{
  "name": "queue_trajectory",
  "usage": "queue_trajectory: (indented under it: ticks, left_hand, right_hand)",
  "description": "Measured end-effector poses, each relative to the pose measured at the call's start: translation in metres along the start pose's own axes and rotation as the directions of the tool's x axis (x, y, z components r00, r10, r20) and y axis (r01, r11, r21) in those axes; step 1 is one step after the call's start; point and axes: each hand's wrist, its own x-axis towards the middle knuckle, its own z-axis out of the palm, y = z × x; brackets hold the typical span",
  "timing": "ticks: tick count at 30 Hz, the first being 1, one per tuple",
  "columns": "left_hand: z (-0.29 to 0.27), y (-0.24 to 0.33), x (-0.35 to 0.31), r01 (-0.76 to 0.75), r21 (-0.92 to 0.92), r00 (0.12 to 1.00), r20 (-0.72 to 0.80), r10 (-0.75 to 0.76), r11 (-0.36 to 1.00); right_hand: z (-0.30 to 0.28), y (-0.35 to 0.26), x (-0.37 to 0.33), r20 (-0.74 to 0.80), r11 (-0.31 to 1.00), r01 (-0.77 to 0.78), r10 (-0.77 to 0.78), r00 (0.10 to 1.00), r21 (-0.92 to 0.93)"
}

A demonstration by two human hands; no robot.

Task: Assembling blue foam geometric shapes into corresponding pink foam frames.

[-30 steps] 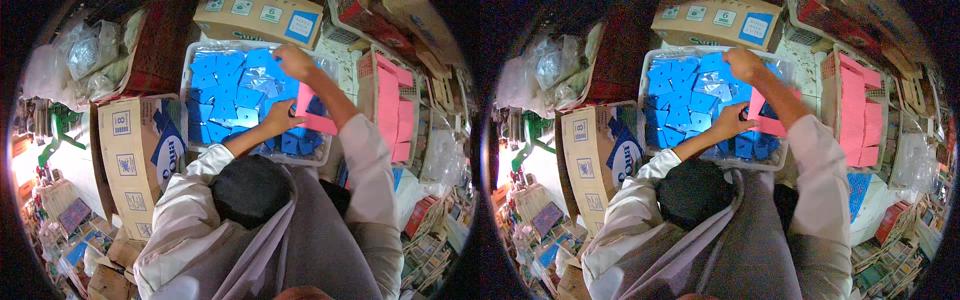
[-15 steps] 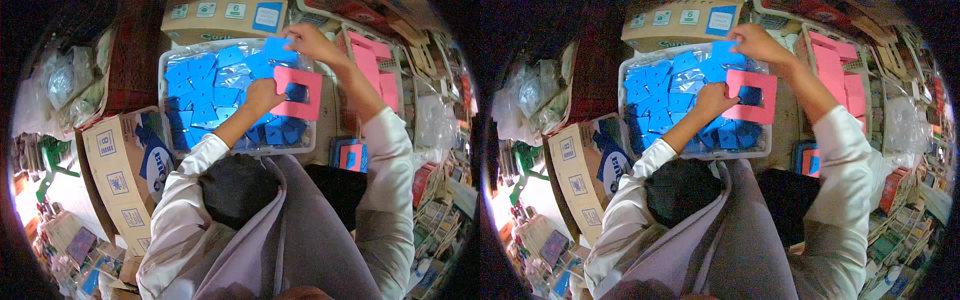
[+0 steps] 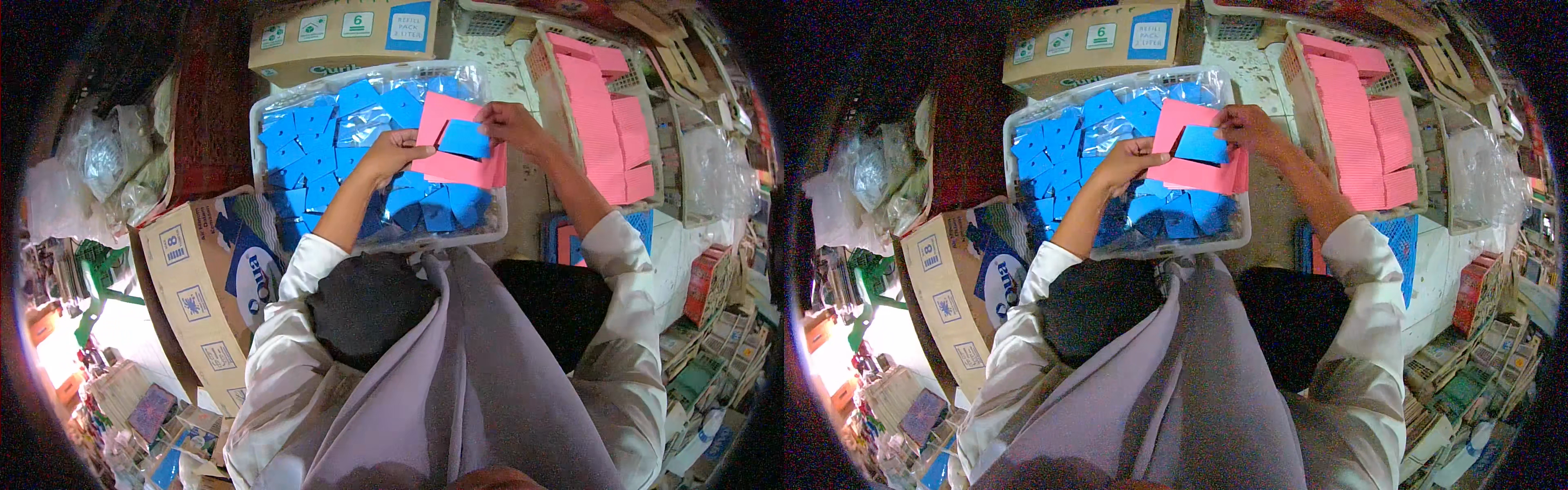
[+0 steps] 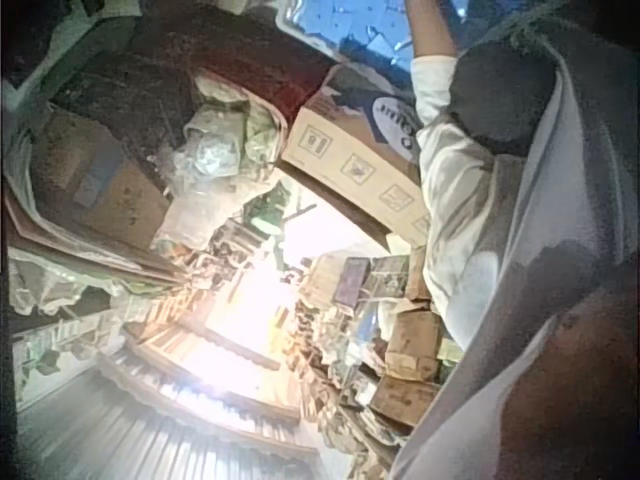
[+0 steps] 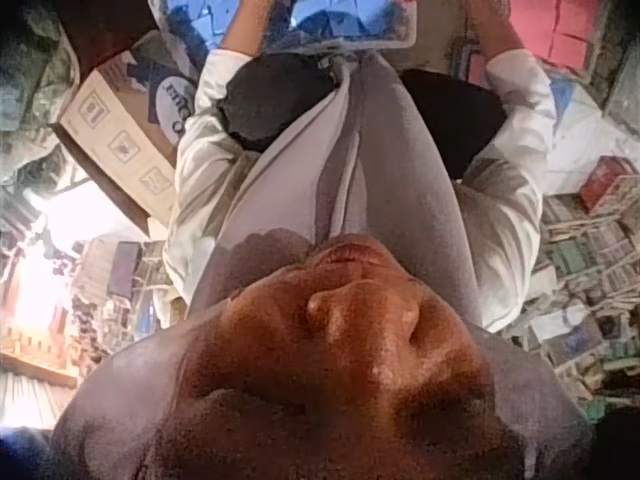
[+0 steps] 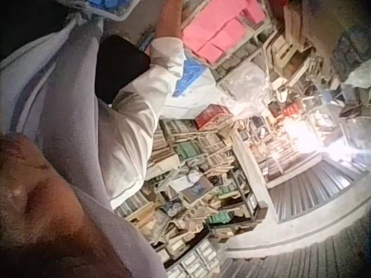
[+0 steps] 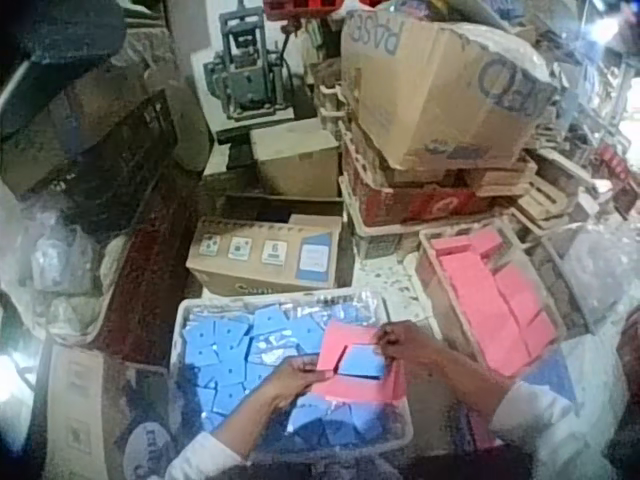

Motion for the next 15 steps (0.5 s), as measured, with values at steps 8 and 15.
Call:
queue_trajectory:
  ticks: [8,15]
  left_hand:
    - [0.006,-0.01,0.003,-0.019,-0.086,0.999,-0.052,0.014,0.996]
    - [0.013,-0.015,0.004,-0.047,-0.062,0.992,-0.119,0.039,0.997]
  right_hand:
    - [0.016,-0.004,-0.004,-0.071,1.0,-0.007,0.007,0.997,0.005]
    - [0.029,0.0,-0.013,-0.214,0.908,0.161,-0.258,0.942,-0.387]
